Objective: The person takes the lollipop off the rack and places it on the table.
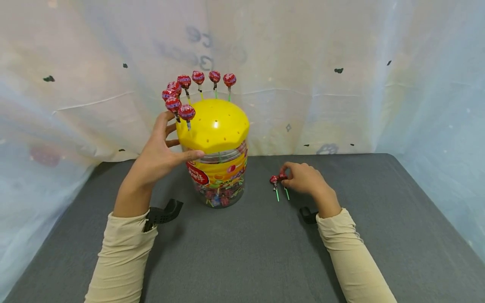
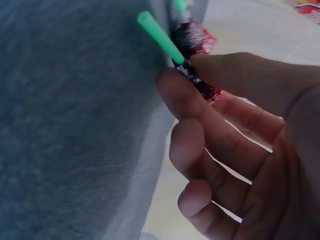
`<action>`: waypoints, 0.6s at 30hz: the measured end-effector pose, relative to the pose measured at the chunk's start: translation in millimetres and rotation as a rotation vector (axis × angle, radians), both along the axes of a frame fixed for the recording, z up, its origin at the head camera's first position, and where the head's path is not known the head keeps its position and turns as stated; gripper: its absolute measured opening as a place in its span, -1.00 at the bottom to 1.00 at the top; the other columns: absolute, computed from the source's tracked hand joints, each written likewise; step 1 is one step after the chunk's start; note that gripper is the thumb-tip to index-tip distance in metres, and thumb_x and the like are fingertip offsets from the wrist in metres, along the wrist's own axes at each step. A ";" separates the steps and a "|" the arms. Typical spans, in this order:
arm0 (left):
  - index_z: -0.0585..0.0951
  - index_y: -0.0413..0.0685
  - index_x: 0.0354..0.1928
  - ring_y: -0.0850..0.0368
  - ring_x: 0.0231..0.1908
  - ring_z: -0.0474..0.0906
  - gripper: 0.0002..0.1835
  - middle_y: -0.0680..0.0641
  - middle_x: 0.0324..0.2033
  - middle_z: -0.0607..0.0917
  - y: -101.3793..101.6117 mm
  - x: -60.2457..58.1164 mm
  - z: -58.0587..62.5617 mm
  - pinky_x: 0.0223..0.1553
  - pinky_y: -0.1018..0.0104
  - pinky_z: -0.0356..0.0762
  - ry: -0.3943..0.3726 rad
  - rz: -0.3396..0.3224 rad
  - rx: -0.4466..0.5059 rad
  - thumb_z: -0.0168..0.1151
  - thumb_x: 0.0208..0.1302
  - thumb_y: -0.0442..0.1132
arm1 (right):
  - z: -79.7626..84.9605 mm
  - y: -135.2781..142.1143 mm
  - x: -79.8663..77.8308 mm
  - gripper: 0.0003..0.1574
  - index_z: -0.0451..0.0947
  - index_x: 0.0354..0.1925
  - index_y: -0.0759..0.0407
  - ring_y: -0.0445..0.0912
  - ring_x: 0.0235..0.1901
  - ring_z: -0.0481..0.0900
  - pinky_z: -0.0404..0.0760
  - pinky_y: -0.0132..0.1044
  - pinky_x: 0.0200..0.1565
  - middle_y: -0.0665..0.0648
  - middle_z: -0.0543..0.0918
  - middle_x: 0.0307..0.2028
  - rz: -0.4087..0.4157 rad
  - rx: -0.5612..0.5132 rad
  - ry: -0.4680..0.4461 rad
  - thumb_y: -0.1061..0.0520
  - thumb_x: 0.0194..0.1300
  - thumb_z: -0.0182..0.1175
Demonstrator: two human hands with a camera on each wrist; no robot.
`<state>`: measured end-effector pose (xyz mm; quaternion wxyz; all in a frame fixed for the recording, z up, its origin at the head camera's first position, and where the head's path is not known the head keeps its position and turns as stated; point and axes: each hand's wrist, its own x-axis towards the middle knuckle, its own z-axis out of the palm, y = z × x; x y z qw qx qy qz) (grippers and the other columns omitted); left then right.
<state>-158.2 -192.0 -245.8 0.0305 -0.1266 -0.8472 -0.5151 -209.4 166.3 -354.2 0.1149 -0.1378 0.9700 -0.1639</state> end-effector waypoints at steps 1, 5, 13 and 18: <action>-0.11 0.19 0.53 -0.24 0.46 0.07 0.11 0.02 0.54 -0.06 0.0 0.1 -0.2 0.24 -0.35 0.37 0.000 0.000 -0.001 0.49 0.14 -0.10 | -1.6 0.7 -0.5 -0.59 0.54 0.11 0.03 -0.09 -0.44 0.57 0.45 -0.23 -0.44 0.07 0.70 -0.27 -0.005 0.011 0.002 0.00 0.33 0.28; -0.09 0.17 0.53 -0.21 0.48 0.04 0.11 0.01 0.54 -0.05 0.5 0.1 -0.8 0.25 -0.35 0.35 0.014 -0.004 -0.001 0.49 0.13 -0.11 | -5.7 3.0 -1.5 -0.61 0.55 0.09 0.05 -0.07 -0.46 0.55 0.44 -0.21 -0.45 0.08 0.67 -0.32 -0.015 0.034 0.010 0.00 0.33 0.28; -0.10 0.17 0.53 -0.19 0.49 0.01 0.10 0.01 0.53 -0.06 0.6 0.3 -0.5 0.26 -0.35 0.33 0.024 -0.004 0.000 0.49 0.14 -0.13 | -8.4 6.0 -4.0 -0.63 0.56 0.09 0.03 -0.05 -0.37 0.61 0.52 -0.12 -0.37 0.11 0.72 -0.21 -0.017 0.031 0.013 -0.01 0.34 0.27; -0.09 0.14 0.53 -0.17 0.50 -0.02 0.10 -0.02 0.53 -0.07 1.3 0.8 0.2 0.29 -0.32 0.30 0.041 -0.007 -0.007 0.48 0.14 -0.13 | -8.6 7.0 -4.6 -0.62 0.55 0.10 0.03 -0.05 -0.32 0.64 0.57 -0.08 -0.31 0.12 0.73 -0.17 -0.007 0.028 0.000 -0.01 0.35 0.26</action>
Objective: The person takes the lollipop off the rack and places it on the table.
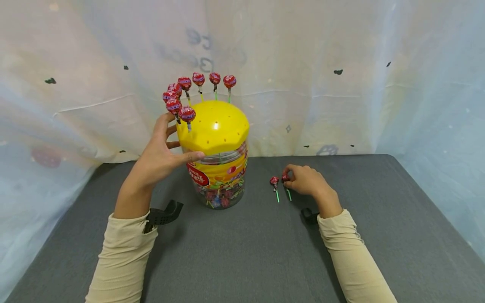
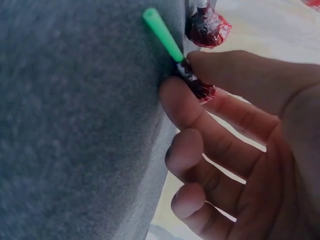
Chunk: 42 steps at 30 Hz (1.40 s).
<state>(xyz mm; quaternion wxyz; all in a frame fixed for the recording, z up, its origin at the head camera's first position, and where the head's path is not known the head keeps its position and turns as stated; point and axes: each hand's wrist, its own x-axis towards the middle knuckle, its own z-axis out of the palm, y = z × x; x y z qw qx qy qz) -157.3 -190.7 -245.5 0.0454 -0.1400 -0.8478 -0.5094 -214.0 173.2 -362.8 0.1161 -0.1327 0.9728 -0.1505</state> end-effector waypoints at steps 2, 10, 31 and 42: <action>-0.10 0.12 0.53 -0.17 0.50 -0.03 0.10 -0.03 0.52 -0.08 0.5 0.4 0.1 0.31 -0.31 0.28 0.011 0.001 -0.010 0.48 0.14 -0.12 | -0.5 0.2 -0.4 -0.62 0.55 0.09 0.04 -0.06 -0.33 0.63 0.56 -0.10 -0.31 0.12 0.73 -0.17 0.005 -0.005 -0.007 0.00 0.35 0.27; -0.14 0.11 0.53 -0.19 0.51 -0.03 0.12 -0.05 0.53 -0.12 2.4 5.4 0.7 0.31 -0.29 0.30 0.007 0.036 -0.063 0.47 0.15 -0.03 | -1.5 1.3 -1.2 -0.58 0.53 0.12 0.06 -0.09 -0.34 0.62 0.55 -0.14 -0.29 0.12 0.73 -0.19 0.034 -0.028 -0.033 0.01 0.35 0.27; -0.24 0.37 0.53 -0.05 0.52 0.06 0.12 -0.08 0.54 0.01 -0.9 -2.1 0.1 0.45 -0.21 0.14 -0.042 -0.010 0.180 0.41 0.22 -0.16 | 36.6 2.8 17.1 -0.24 0.30 0.40 0.06 0.13 0.06 0.59 0.55 0.11 0.04 0.20 0.58 0.16 0.030 -0.117 0.115 -0.10 0.34 0.29; 0.03 0.26 0.53 -0.13 0.39 0.25 -0.13 -0.03 0.47 0.18 4.0 -4.3 -3.6 0.35 -0.20 0.28 -0.104 -0.082 0.273 0.30 0.32 -0.22 | 92.7 -50.6 71.9 -0.10 0.17 0.48 -0.12 -0.08 0.21 0.43 0.56 -0.08 0.09 0.03 0.31 0.39 0.308 -0.516 0.422 -0.06 0.30 0.35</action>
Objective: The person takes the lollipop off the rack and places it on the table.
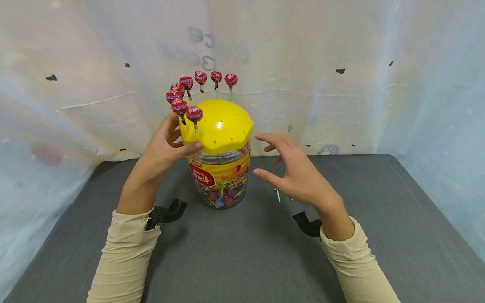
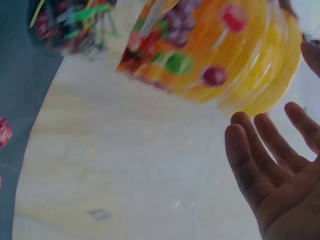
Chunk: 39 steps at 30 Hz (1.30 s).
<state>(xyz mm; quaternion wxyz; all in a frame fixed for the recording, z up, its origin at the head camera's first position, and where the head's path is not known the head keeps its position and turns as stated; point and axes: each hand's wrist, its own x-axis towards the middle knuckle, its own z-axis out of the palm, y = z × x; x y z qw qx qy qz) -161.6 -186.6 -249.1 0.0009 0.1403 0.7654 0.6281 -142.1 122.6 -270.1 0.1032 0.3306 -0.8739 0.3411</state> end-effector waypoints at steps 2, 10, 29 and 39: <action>0.06 0.25 0.53 -0.13 0.38 0.26 -0.15 -0.02 0.46 0.20 -0.6 0.5 0.1 0.33 -0.18 0.30 -0.001 0.005 -0.010 0.30 0.32 -0.21 | 1.4 -5.5 4.6 -0.09 0.15 0.48 -0.17 -0.10 0.24 0.40 0.58 -0.10 0.10 0.01 0.30 0.39 0.020 0.019 0.004 -0.09 0.30 0.34; 0.06 0.23 0.53 -0.10 0.40 0.26 -0.14 -0.02 0.45 0.21 -0.6 2.2 -0.7 0.35 -0.20 0.32 -0.005 0.020 -0.007 0.32 0.31 -0.22 | 0.5 -15.4 12.9 -0.07 0.05 0.51 -0.26 -0.15 0.22 0.42 0.61 -0.17 0.08 -0.05 0.27 0.43 0.034 0.057 -0.018 -0.15 0.34 0.28; 0.03 0.18 0.50 0.01 0.40 0.17 -0.06 0.04 0.46 0.14 15.2 10.1 4.8 0.29 -0.08 0.38 -0.010 0.086 -0.060 0.42 0.22 -0.10 | 5.8 -14.3 24.0 -0.10 -0.02 0.55 -0.22 -0.09 0.11 0.54 0.65 -0.16 -0.03 -0.01 0.26 0.46 -0.015 0.079 0.012 -0.12 0.42 0.18; -0.01 0.02 0.48 -0.14 0.42 0.15 0.00 -0.08 0.49 0.05 19.4 24.4 13.9 0.30 -0.15 0.41 -0.011 0.123 -0.247 0.45 0.19 -0.02 | 3.3 -11.9 16.1 -0.15 -0.20 0.59 -0.21 -0.01 0.29 0.50 0.58 0.00 0.19 -0.04 0.15 0.53 -0.063 0.035 -0.119 -0.09 0.55 -0.02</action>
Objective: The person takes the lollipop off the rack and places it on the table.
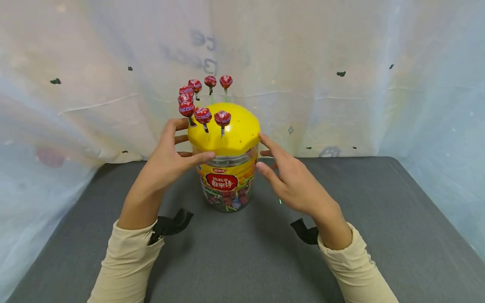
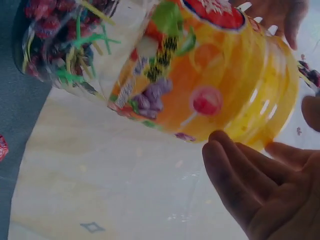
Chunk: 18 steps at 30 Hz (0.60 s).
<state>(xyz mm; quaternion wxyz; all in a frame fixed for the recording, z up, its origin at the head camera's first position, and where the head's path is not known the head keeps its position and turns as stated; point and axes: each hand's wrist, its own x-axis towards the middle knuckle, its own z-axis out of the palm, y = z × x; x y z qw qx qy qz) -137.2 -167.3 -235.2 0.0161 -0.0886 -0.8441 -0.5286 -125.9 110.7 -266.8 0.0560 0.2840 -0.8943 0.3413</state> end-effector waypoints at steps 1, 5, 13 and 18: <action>0.02 -0.01 0.47 -0.14 0.42 0.16 -0.03 -0.10 0.48 0.06 -0.2 2.1 0.7 0.29 -0.14 0.41 0.006 0.002 -0.012 0.44 0.20 -0.03 | -0.8 0.0 -1.0 -0.15 -0.23 0.59 -0.22 -0.01 0.30 0.48 0.58 0.01 0.19 -0.06 0.12 0.54 -0.006 -0.003 -0.006 -0.10 0.55 -0.03; 0.08 -0.11 0.43 -0.15 0.39 0.20 -0.11 -0.14 0.46 0.07 1.1 7.6 2.5 0.25 -0.10 0.42 0.030 0.020 -0.044 0.42 0.23 -0.08 | -4.9 -0.4 -4.7 -0.16 -0.32 0.58 -0.30 -0.02 0.35 0.44 0.58 0.00 0.20 -0.12 0.02 0.57 -0.024 -0.013 -0.009 -0.18 0.57 -0.13; 0.12 0.00 0.46 -0.11 0.34 0.27 -0.19 -0.14 0.39 0.21 -10.7 -1.8 -0.1 0.23 -0.02 0.43 0.024 -0.028 0.027 0.35 0.30 -0.09 | -2.1 0.1 -3.0 -0.11 -0.32 0.58 -0.33 0.02 0.37 0.41 0.50 0.08 0.27 -0.04 0.11 0.55 -0.064 0.049 0.014 -0.21 0.54 -0.06; 0.14 0.15 0.46 -0.06 0.41 0.19 -0.26 -0.09 0.40 0.19 -18.5 -15.8 -10.1 0.23 0.04 0.46 0.048 -0.075 0.193 0.28 0.34 -0.23 | 7.7 0.0 9.8 -0.12 -0.08 0.57 -0.24 0.05 0.42 0.34 0.34 0.14 0.38 0.05 0.28 0.48 -0.068 0.113 0.105 -0.19 0.47 0.08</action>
